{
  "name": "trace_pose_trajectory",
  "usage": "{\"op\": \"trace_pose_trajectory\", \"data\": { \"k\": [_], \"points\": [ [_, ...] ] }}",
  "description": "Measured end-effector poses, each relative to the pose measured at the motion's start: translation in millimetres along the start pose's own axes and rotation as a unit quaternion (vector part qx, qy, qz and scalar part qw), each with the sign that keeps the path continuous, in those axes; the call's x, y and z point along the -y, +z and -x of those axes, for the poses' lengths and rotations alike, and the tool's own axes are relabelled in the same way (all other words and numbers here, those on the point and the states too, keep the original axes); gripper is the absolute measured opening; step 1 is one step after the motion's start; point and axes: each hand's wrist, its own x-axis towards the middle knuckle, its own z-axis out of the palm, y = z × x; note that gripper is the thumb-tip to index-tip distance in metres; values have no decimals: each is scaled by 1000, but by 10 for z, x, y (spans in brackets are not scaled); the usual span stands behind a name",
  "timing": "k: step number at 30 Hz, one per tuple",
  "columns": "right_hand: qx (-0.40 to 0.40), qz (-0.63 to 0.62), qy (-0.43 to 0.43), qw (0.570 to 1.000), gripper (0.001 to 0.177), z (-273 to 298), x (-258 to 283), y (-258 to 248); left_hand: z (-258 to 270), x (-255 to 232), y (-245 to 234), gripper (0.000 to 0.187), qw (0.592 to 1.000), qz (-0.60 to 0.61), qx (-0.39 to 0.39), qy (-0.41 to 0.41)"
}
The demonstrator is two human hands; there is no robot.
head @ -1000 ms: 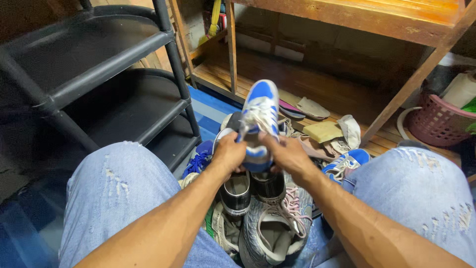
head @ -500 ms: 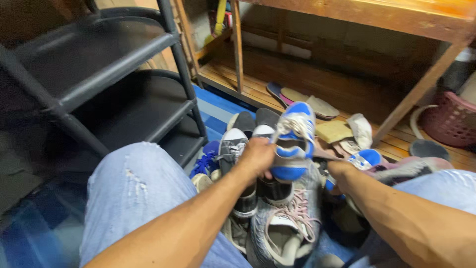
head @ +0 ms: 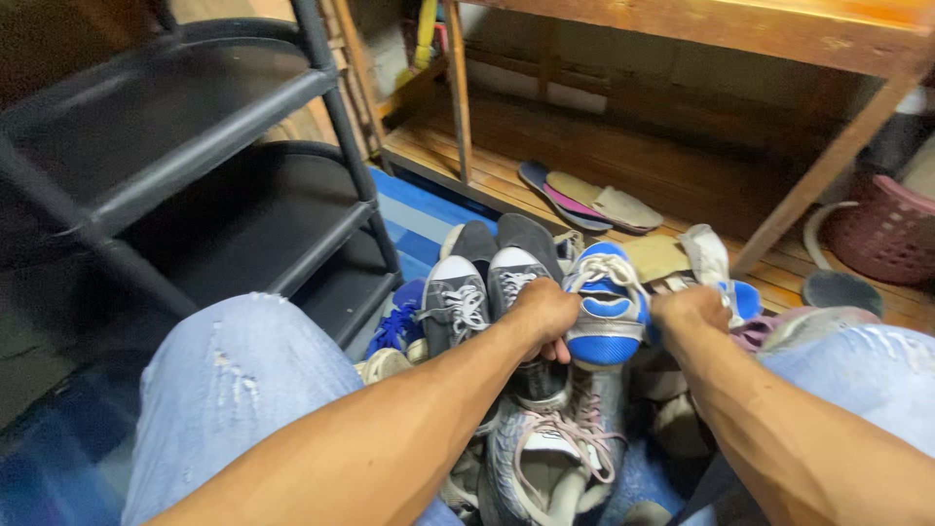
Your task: The person sits on the floor and handles multiple pairs of shoes, picking them up, turning them over, and placing them back into a pile. The person also removes and replaces insoles in some shoes.
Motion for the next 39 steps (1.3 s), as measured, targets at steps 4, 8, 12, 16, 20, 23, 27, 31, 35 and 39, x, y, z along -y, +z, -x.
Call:
{"op": "trace_pose_trajectory", "data": {
  "k": [4,8,12,16,20,23,27,31,35,39],
  "points": [
    [-35,-38,26,998,47,208,331,-397,-208,48,118,35,999,-10,36,-23],
    [-57,-29,-43,997,46,502,557,-772,-261,141,68,32,998,-18,32,-49],
    [-110,-37,-148,982,39,625,860,-1144,-228,143,68,19,993,-108,-23,-29],
    [-92,-66,-215,970,46,803,1043,-1273,-154,51,178,24,995,-96,21,-32],
    [-50,-70,-318,944,43,1164,1092,-1156,-132,68,178,34,975,-220,13,-24],
    [-2,-84,-361,929,39,1402,1100,-1053,-230,176,231,31,973,-227,-36,-10],
    [20,-82,-426,901,33,1588,1074,-1006,-380,441,79,39,999,-17,-19,44],
    [-4,-89,-508,857,31,1794,1036,-961,-393,475,-423,58,957,289,-20,9],
    [31,-97,-548,830,27,2173,968,-897,-89,281,-987,87,905,425,29,3],
    [96,-125,-600,784,21,2510,890,-894,302,168,-1174,97,871,476,96,79]
  ]
}}
